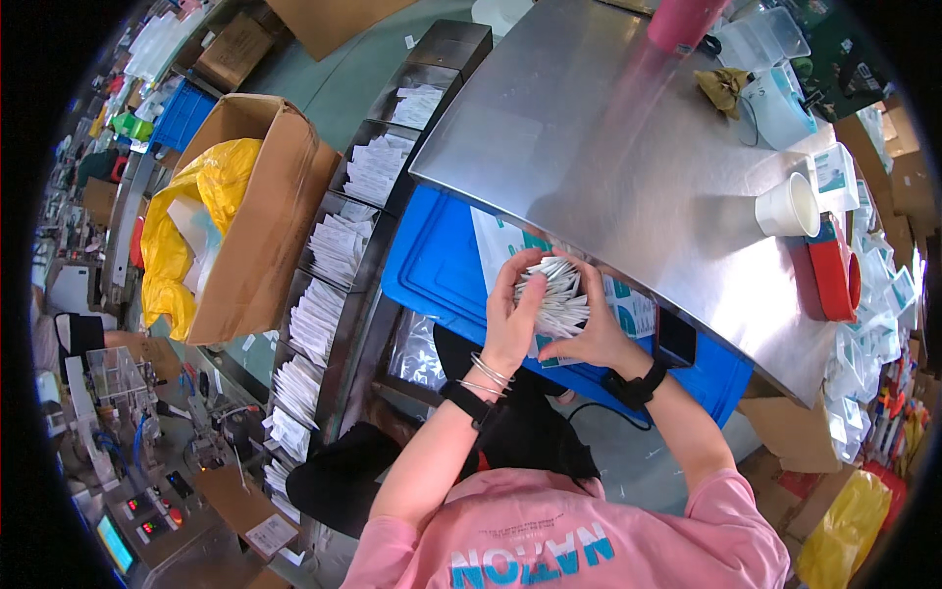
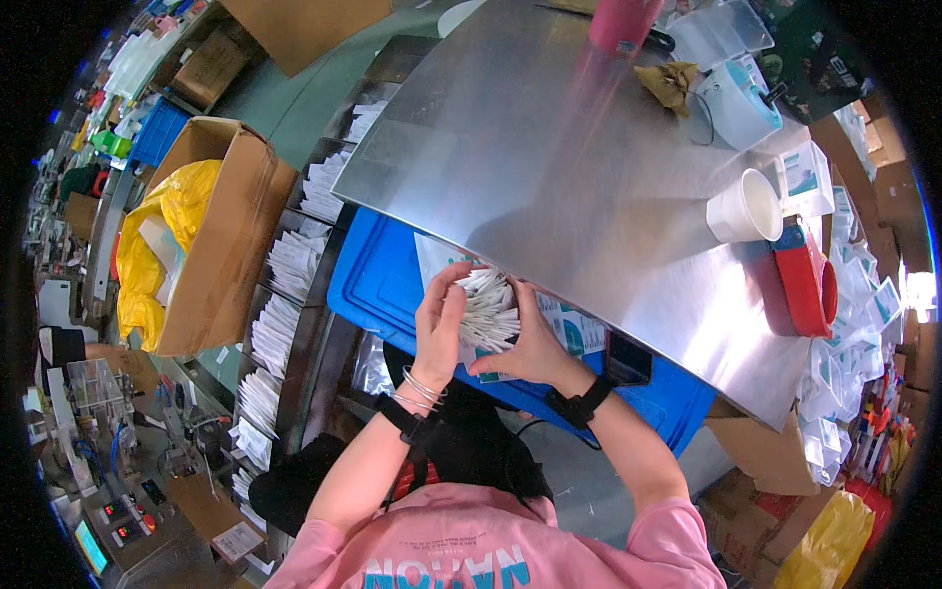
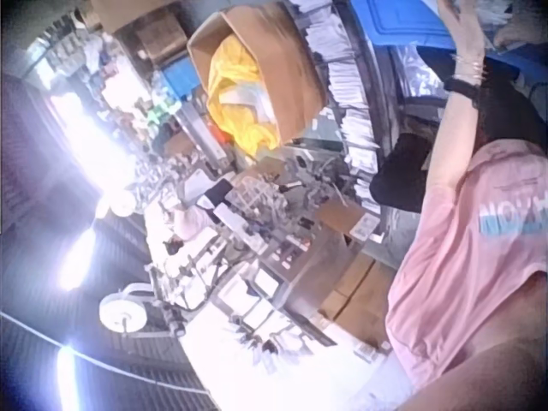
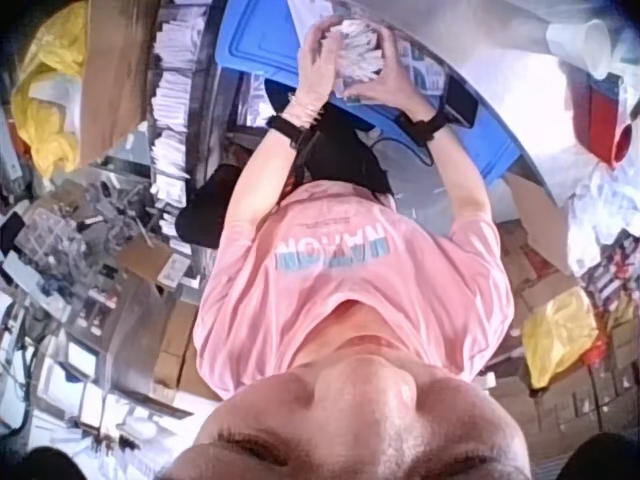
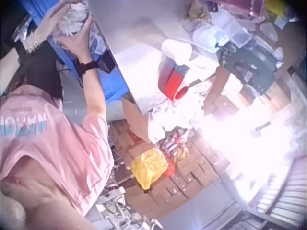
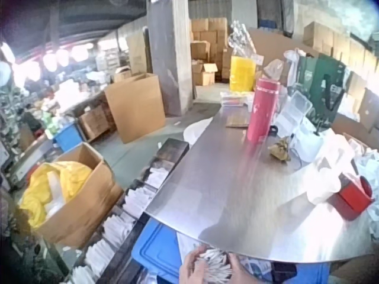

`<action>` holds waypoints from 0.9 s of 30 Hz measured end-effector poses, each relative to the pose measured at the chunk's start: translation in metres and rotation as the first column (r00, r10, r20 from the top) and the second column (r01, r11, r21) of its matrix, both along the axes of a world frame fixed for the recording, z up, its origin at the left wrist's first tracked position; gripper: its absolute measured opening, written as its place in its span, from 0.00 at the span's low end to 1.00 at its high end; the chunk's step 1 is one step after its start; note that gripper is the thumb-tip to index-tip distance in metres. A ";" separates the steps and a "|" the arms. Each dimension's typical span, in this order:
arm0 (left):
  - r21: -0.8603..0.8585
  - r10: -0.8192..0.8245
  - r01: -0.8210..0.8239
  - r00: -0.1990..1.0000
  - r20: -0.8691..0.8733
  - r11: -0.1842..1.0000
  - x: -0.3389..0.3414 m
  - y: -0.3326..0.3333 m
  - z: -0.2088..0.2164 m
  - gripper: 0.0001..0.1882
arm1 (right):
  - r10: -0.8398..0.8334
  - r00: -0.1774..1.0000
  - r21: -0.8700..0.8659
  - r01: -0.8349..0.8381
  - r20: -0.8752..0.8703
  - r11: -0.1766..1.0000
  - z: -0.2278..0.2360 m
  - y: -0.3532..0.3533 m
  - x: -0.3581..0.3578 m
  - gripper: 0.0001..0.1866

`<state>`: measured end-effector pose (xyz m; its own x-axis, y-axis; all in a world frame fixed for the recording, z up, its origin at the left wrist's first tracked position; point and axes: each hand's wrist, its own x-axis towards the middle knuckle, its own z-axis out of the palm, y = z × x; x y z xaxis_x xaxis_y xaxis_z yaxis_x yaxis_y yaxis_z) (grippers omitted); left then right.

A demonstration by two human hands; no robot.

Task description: The person is packing small white packets into a larger transparent plastic bag on a manufacturing floor.

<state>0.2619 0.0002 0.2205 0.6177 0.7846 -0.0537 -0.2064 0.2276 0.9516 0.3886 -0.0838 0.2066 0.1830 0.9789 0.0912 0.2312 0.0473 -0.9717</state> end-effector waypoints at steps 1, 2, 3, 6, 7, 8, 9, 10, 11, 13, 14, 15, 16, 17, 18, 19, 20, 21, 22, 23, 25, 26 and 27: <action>-0.111 0.067 -0.067 0.998 -0.003 0.992 0.005 -0.005 0.000 0.27 | 0.001 1.000 0.001 -0.001 -0.003 1.000 0.000 0.001 -0.002 0.62; -0.220 0.133 -0.132 0.991 -0.013 0.966 0.008 -0.008 0.001 0.21 | -0.029 0.999 -0.001 0.029 -0.021 1.000 -0.001 0.002 -0.004 0.60; -0.221 0.131 -0.131 0.991 -0.015 0.966 0.010 -0.010 0.001 0.21 | -0.061 0.997 -0.006 0.061 -0.039 0.998 -0.002 0.002 -0.005 0.58; -0.106 0.141 -0.145 0.989 -0.049 0.984 0.013 -0.015 0.006 0.18 | -0.025 0.987 -0.035 0.020 -0.160 0.999 0.001 0.003 -0.006 0.54; -0.113 0.128 -0.132 0.991 -0.043 0.985 0.013 -0.015 0.009 0.18 | -0.030 0.986 -0.036 0.025 -0.162 0.999 0.002 0.002 -0.005 0.54; -0.120 0.116 -0.119 0.993 -0.036 0.986 0.012 -0.014 0.011 0.17 | -0.016 0.996 -0.023 0.014 -0.089 1.000 0.004 0.002 -0.003 0.53; -0.121 0.113 -0.117 0.993 -0.040 0.986 0.011 -0.012 0.012 0.17 | -0.003 1.000 -0.010 0.002 -0.017 1.000 0.005 0.002 -0.003 0.52; -0.172 0.107 -0.113 0.993 -0.043 0.979 0.010 -0.011 0.013 0.17 | -0.006 1.000 -0.012 0.005 -0.021 1.000 0.005 0.003 -0.001 0.52; -0.224 0.101 -0.109 0.994 -0.046 0.969 0.009 -0.010 0.013 0.18 | 0.005 1.000 0.004 -0.005 0.013 1.000 0.004 0.003 0.001 0.52; -0.162 0.096 -0.109 0.992 -0.083 0.981 0.009 -0.007 0.002 0.19 | 0.032 0.999 0.023 -0.033 0.044 0.999 0.007 0.005 0.000 0.51; -0.102 0.087 -0.099 0.989 -0.118 0.990 0.008 -0.007 -0.004 0.20 | 0.039 0.999 0.035 -0.040 0.017 0.999 0.009 0.005 -0.002 0.51; -0.104 0.089 -0.101 0.989 -0.117 0.989 0.009 -0.006 -0.003 0.20 | 0.041 0.999 0.044 -0.041 -0.007 0.998 0.009 0.005 -0.002 0.51; -0.022 0.119 -0.123 0.983 -0.142 0.992 0.010 -0.006 -0.002 0.21 | 0.044 0.999 0.042 -0.044 -0.007 0.998 0.007 0.005 -0.001 0.51; 0.060 0.151 -0.143 0.975 -0.164 0.988 0.011 -0.006 -0.001 0.23 | 0.043 0.999 0.060 -0.043 -0.008 0.997 0.006 0.005 0.000 0.51; 0.058 0.153 -0.145 0.974 -0.166 0.988 0.010 -0.007 -0.002 0.23 | 0.042 0.999 0.078 -0.041 -0.012 0.996 0.005 0.005 -0.001 0.51; 0.019 0.132 -0.131 0.981 -0.139 0.991 0.010 -0.009 -0.002 0.24 | 0.044 0.999 0.076 -0.043 -0.014 0.996 0.004 0.005 0.000 0.51; -0.018 0.112 -0.115 0.987 -0.111 0.993 0.009 -0.010 -0.002 0.25 | 0.057 0.998 0.040 -0.058 0.006 0.998 0.004 0.006 0.002 0.52; -0.020 0.111 -0.114 0.988 -0.111 0.993 0.009 -0.011 0.004 0.25 | 0.069 0.997 0.005 -0.069 0.026 0.998 0.002 0.007 0.005 0.54; 0.024 0.069 -0.066 0.992 -0.105 0.998 0.009 -0.012 0.012 0.26 | 0.068 0.997 0.003 -0.068 0.026 0.998 0.001 0.005 0.006 0.54; 0.068 0.024 -0.018 0.995 -0.099 0.998 0.011 -0.012 0.017 0.27 | 0.061 0.998 0.004 -0.061 0.035 0.998 0.000 0.003 0.008 0.53; 0.083 0.029 -0.020 0.994 -0.109 0.996 0.008 -0.008 0.002 0.28 | 0.071 0.996 0.016 -0.071 0.046 0.997 0.000 0.005 0.004 0.53; 0.092 0.024 -0.013 0.993 -0.119 0.996 0.007 -0.007 -0.007 0.29 | 0.049 0.999 0.016 -0.050 0.016 0.999 0.000 0.005 0.001 0.52; 0.092 0.027 -0.017 0.993 -0.114 0.996 0.009 -0.007 -0.005 0.29 | 0.024 1.000 0.010 -0.024 -0.013 1.000 0.000 0.004 0.001 0.51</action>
<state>0.2706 -0.0065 0.2160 0.5941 0.8027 -0.0514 -0.0985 0.1359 0.9858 0.3893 -0.0797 0.2066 0.1607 0.9820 0.0989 0.2170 0.0626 -0.9742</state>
